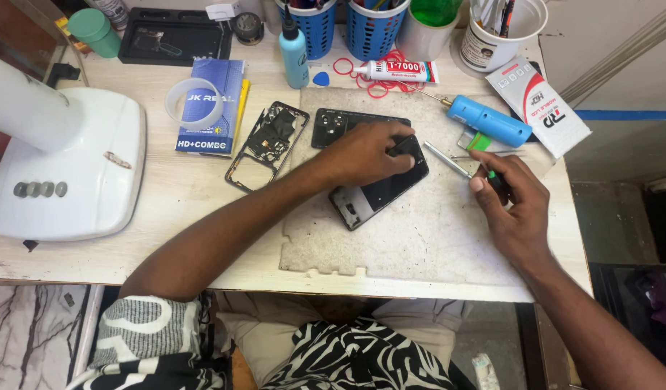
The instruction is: The person works on a disassembled smartphone at a repair bench. They hold the phone frame, use a blue electric screwdriver on it, then set it down and use a pry tool and fingers to scrape and peel old adhesive and residue from the frame edges and back surface.
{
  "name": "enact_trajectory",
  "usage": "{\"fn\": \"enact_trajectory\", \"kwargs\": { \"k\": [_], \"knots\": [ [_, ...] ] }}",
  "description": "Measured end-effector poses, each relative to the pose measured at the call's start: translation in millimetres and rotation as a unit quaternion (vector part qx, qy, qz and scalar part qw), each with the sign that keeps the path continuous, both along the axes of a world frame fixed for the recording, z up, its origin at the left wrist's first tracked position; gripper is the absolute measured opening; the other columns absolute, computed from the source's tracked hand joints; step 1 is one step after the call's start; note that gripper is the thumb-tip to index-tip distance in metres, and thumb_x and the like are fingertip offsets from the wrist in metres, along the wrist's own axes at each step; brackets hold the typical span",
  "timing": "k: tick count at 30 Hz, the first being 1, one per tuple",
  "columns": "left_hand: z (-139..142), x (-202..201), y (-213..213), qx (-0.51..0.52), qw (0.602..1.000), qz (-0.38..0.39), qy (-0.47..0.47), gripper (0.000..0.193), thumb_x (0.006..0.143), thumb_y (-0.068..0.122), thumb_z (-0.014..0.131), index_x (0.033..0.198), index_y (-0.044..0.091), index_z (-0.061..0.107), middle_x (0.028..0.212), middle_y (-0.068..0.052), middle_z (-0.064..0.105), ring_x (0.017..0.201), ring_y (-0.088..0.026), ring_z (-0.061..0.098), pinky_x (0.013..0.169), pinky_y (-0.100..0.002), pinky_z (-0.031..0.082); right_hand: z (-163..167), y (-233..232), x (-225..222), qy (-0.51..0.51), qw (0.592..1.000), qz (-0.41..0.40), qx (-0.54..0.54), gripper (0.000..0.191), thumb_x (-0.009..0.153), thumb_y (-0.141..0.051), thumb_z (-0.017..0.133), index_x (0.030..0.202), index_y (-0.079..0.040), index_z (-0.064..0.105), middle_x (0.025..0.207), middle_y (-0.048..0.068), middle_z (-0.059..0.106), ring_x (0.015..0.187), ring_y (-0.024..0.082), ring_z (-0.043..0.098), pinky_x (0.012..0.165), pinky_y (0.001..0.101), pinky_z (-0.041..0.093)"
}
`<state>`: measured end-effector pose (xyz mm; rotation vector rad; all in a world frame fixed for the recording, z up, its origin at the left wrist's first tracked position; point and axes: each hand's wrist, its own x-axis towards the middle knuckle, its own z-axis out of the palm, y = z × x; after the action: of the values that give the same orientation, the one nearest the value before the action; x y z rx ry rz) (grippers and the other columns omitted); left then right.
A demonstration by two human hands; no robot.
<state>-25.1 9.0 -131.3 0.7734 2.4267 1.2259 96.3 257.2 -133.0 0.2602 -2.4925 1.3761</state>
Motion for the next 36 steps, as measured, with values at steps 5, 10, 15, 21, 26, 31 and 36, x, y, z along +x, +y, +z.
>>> {"fn": "enact_trajectory", "kwargs": {
  "k": [5,10,15,21,26,31,36],
  "knots": [
    [-4,-11,3,0.178,0.984,-0.002,-0.029,0.061,0.085,0.021,0.083,0.139,0.001,0.060,0.122,-0.016,0.072,0.112,-0.021,0.069,0.092,-0.034,0.058,4,-4,0,-0.016,0.998,0.019,-0.050,0.036,0.106,-0.008,0.064,0.141,-0.003,0.064,0.105,0.001,0.057,0.089,0.007,0.050,0.078,0.0210,0.043],
    [65,-32,15,0.428,0.896,0.027,-0.114,0.049,0.085,0.019,0.081,0.124,-0.003,0.061,0.106,-0.012,0.074,0.087,-0.017,0.074,0.079,-0.031,0.066,66,-9,-36,0.116,0.980,0.097,-0.128,0.041,0.112,-0.029,0.048,0.136,0.001,0.064,0.106,0.001,0.061,0.099,0.008,0.057,0.082,0.0183,0.040],
    [128,-13,36,0.586,0.807,-0.036,-0.060,0.035,0.095,0.010,0.074,0.122,-0.005,0.058,0.103,-0.015,0.069,0.087,-0.020,0.071,0.083,-0.036,0.065,151,-16,-81,0.266,0.962,0.061,-0.019,0.032,0.118,-0.025,0.065,0.137,0.001,0.069,0.099,0.005,0.068,0.079,0.009,0.047,0.069,0.0207,0.035],
    [139,1,25,0.681,0.696,-0.112,-0.197,0.031,0.104,0.015,0.065,0.130,-0.001,0.058,0.107,-0.011,0.068,0.100,-0.020,0.069,0.091,-0.037,0.061,183,-47,-81,0.287,0.952,0.073,0.075,0.025,0.112,-0.007,0.074,0.136,-0.001,0.072,0.105,0.009,0.068,0.081,0.010,0.057,0.066,0.0203,0.041],
    [136,-4,17,0.742,0.599,-0.204,-0.220,0.058,0.117,0.047,0.036,0.121,-0.008,0.054,0.109,-0.018,0.066,0.103,-0.024,0.068,0.095,-0.044,0.060,182,-42,-50,0.240,0.954,0.040,0.174,0.029,0.107,-0.002,0.076,0.136,-0.001,0.070,0.102,0.010,0.067,0.078,0.012,0.054,0.067,0.0223,0.040],
    [134,-7,7,0.730,0.546,-0.276,-0.306,0.080,0.115,0.067,0.025,0.128,-0.006,0.055,0.115,-0.018,0.066,0.107,-0.029,0.070,0.093,-0.045,0.058,146,-48,-20,0.325,0.899,0.014,0.292,0.035,0.093,0.000,0.083,0.125,-0.012,0.075,0.100,0.009,0.069,0.072,0.016,0.056,0.064,0.0284,0.043],
    [128,12,8,0.737,0.528,-0.272,-0.324,0.075,0.113,0.070,0.025,0.139,0.002,0.044,0.123,-0.019,0.062,0.110,-0.030,0.067,0.097,-0.047,0.055,113,-57,7,0.399,0.858,0.000,0.323,0.040,0.077,-0.024,0.093,0.114,-0.017,0.080,0.100,0.009,0.057,0.070,0.023,0.060,0.060,0.0343,0.048]
  ]
}}
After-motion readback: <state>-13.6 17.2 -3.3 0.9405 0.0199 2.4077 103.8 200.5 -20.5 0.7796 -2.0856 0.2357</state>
